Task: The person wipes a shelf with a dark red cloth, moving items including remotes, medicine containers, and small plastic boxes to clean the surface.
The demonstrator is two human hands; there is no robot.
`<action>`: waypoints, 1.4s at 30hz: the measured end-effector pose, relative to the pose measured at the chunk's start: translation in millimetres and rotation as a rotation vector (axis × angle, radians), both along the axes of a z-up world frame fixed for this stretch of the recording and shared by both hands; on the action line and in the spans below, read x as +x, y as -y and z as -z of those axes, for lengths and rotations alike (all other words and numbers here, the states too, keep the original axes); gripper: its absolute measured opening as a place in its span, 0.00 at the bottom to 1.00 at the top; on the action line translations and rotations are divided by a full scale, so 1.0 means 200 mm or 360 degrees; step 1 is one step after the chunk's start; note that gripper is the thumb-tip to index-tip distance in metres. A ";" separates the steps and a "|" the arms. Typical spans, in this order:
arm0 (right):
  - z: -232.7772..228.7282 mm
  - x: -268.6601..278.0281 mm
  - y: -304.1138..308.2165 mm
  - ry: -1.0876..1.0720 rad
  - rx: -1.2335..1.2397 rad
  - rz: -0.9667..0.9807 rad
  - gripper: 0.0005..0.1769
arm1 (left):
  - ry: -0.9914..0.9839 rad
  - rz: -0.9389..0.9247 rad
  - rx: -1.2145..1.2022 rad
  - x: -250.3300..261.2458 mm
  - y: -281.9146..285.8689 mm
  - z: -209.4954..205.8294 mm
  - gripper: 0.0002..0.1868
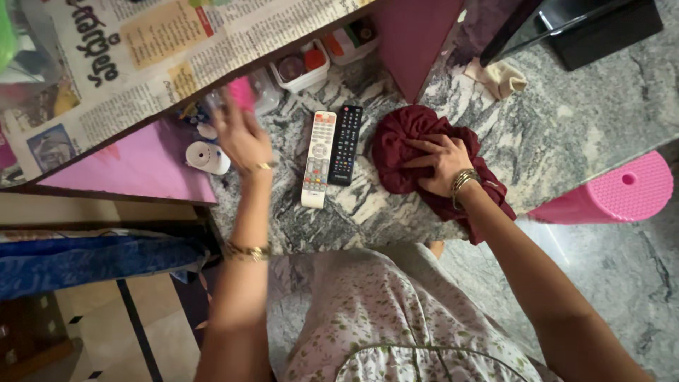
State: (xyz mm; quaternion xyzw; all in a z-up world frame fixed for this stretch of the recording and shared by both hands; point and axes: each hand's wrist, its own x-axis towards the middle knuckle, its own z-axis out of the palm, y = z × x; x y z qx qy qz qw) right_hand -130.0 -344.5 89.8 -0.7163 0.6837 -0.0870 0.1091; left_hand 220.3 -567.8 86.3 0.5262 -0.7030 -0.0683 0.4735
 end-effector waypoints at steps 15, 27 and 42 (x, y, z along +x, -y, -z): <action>0.00 0.01 0.00 -0.0029 0.0001 0.0040 0.26 | 0.0545 0.0674 0.0255 -0.48 -0.35 0.01 0.30; 0.01 -0.01 0.01 -0.0074 0.0103 0.0014 0.27 | 0.0923 0.0149 0.0585 -0.09 -0.58 0.22 0.34; 0.03 -0.01 -0.01 0.0053 -0.0100 -0.0018 0.26 | -0.0784 0.0106 0.1400 -0.41 -0.02 0.42 0.19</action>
